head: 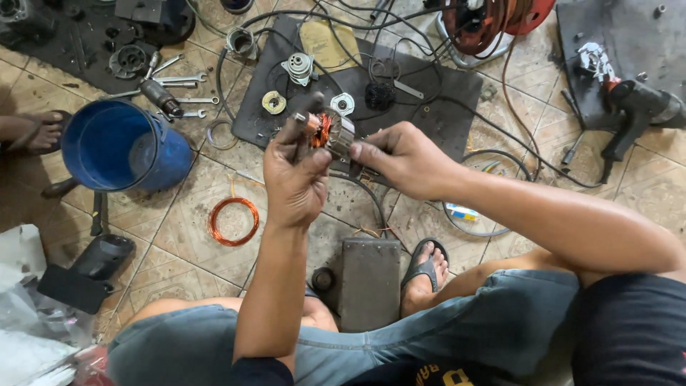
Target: Repairing a motor armature by winding and connecting copper wires manually.
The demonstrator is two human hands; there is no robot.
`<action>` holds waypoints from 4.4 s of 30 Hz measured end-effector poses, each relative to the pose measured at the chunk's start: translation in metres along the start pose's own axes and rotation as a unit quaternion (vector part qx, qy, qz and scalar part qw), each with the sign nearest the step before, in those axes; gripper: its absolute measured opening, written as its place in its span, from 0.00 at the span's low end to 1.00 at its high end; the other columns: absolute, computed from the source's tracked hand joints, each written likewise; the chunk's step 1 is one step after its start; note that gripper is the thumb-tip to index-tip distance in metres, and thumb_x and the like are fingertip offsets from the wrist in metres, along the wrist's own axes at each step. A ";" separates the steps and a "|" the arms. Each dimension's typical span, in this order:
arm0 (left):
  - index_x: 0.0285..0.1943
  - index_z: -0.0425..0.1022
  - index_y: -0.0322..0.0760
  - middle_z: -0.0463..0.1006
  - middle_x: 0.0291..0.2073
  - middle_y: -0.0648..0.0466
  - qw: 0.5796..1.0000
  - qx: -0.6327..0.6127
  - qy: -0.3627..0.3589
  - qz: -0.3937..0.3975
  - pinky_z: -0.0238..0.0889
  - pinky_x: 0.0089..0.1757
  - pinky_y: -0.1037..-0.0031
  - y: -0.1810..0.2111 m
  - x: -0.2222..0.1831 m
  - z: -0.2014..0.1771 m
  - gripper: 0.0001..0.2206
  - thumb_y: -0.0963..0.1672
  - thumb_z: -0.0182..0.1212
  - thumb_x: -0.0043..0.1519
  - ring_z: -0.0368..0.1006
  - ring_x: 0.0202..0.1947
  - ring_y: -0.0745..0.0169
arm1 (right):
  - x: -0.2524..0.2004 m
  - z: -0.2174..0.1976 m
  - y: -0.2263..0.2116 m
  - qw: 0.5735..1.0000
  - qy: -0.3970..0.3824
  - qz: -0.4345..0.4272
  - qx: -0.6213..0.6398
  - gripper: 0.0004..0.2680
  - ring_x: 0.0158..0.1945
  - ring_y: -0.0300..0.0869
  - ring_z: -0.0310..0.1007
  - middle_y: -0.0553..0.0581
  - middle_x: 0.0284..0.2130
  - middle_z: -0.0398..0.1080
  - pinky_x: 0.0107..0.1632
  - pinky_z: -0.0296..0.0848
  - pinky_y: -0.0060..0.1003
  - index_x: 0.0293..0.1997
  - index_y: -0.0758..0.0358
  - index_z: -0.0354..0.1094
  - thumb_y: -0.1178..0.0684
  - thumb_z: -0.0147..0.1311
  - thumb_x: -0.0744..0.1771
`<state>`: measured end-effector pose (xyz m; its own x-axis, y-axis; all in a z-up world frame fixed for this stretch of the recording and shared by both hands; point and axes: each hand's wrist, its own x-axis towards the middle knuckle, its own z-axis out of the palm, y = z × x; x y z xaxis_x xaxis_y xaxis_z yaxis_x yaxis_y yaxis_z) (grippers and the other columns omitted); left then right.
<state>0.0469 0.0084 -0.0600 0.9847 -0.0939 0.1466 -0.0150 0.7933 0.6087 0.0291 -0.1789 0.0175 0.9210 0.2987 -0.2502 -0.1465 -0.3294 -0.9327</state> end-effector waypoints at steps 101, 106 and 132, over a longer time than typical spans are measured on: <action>0.44 0.71 0.33 0.75 0.41 0.44 0.955 0.225 -0.172 0.088 0.70 0.47 0.62 0.019 -0.049 0.083 0.11 0.44 0.68 0.62 0.74 0.46 0.52 | -0.065 -0.019 -0.032 0.869 0.138 -0.413 -0.236 0.15 0.14 0.54 0.55 0.56 0.15 0.52 0.19 0.60 0.38 0.18 0.62 0.60 0.60 0.60 0.68; 0.37 0.70 0.32 0.75 0.34 0.42 0.958 0.202 -0.159 0.125 0.74 0.35 0.63 0.014 -0.043 0.081 0.05 0.41 0.58 0.59 0.76 0.36 0.50 | -0.064 -0.012 -0.037 0.863 0.137 -0.427 -0.232 0.10 0.12 0.50 0.56 0.56 0.14 0.54 0.19 0.61 0.39 0.23 0.64 0.69 0.60 0.59 0.67; 0.25 0.67 0.35 0.76 0.25 0.43 0.933 0.238 -0.123 0.240 0.73 0.30 0.61 0.022 -0.029 0.073 0.03 0.38 0.57 0.50 0.78 0.29 0.42 | -0.061 0.000 -0.031 0.890 0.085 -0.420 -0.158 0.07 0.14 0.45 0.59 0.55 0.17 0.59 0.19 0.68 0.35 0.39 0.70 0.77 0.60 0.51 0.68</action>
<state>0.0049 -0.0151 0.0058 0.7753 0.0217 0.6312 -0.5778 0.4281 0.6949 -0.0226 -0.1874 0.0620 0.7034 0.4274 0.5679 0.7027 -0.2985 -0.6458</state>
